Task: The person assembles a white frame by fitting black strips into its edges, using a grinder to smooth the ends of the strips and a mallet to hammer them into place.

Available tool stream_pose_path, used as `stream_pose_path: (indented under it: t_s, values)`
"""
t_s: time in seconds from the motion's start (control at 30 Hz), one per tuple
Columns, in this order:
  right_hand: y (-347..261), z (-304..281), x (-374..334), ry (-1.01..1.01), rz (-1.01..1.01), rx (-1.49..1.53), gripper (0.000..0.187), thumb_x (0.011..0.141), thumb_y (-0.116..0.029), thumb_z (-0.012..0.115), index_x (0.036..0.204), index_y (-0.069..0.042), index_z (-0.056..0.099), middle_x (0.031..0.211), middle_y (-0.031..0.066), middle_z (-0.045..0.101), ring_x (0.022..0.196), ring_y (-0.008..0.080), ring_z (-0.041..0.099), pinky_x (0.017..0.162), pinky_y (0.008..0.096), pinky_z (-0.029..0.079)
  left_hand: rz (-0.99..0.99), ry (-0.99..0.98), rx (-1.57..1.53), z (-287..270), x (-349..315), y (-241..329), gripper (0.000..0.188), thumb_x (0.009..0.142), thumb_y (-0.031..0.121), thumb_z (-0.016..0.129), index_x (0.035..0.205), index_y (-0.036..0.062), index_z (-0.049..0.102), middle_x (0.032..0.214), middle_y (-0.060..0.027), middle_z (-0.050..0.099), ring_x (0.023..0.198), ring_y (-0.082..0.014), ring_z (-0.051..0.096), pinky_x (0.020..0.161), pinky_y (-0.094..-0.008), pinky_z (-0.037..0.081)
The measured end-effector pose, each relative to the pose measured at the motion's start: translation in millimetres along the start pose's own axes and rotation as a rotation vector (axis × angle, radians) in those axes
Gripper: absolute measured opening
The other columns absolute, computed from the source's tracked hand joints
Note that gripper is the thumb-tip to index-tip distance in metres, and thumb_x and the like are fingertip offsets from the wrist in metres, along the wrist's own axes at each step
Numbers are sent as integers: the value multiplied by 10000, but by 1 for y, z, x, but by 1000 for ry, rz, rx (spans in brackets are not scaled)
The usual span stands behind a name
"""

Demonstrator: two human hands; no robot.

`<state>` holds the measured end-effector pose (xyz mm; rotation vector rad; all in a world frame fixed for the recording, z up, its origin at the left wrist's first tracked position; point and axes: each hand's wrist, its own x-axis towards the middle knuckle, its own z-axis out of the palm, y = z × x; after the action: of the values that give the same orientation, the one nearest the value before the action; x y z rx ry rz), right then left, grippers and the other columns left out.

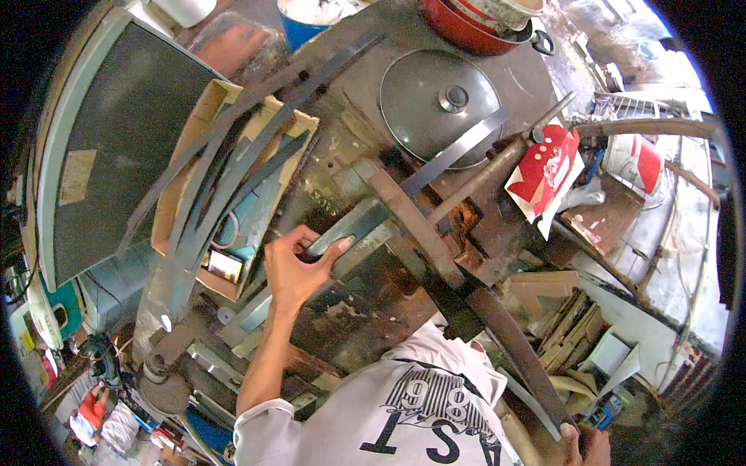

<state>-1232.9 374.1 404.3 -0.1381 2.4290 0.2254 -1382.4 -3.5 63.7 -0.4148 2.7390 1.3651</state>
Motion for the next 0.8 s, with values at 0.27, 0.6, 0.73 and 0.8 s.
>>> stream_pose_path:
  t_s: [0.27, 0.6, 0.73, 0.8]
  values:
    - [-23, -23, 29, -203, 456, 223, 408, 941, -359, 598, 1142, -5, 633, 988, 250, 643, 877, 416, 616, 745, 444, 485, 8, -19, 87, 7, 4, 5, 484, 707, 389, 861, 597, 28, 556, 478, -37, 470, 438, -111, 387, 433, -299, 312]
    - [-20, -11, 33, -261, 657, 438, 542, 948, -476, 555, 1074, 39, 669, 905, 285, 655, 847, 439, 630, 741, 445, 480, -17, -38, 76, 9, 5, 3, 502, 699, 385, 853, 578, 28, 521, 483, -44, 446, 447, -130, 375, 442, -316, 302]
    - [-16, -7, 33, -310, 667, 533, 581, 948, -514, 536, 1048, 41, 676, 843, 290, 648, 800, 452, 629, 712, 458, 483, -26, -50, 104, 7, 5, 6, 504, 696, 383, 855, 575, 30, 516, 486, -44, 450, 450, -132, 378, 447, -316, 305]
    - [-17, -9, 37, -384, 695, 524, 573, 953, -514, 523, 1035, 29, 685, 855, 290, 648, 820, 458, 627, 714, 472, 483, -39, -55, 82, 10, 5, 1, 507, 700, 386, 853, 577, 31, 513, 484, -44, 445, 449, -134, 375, 445, -316, 301]
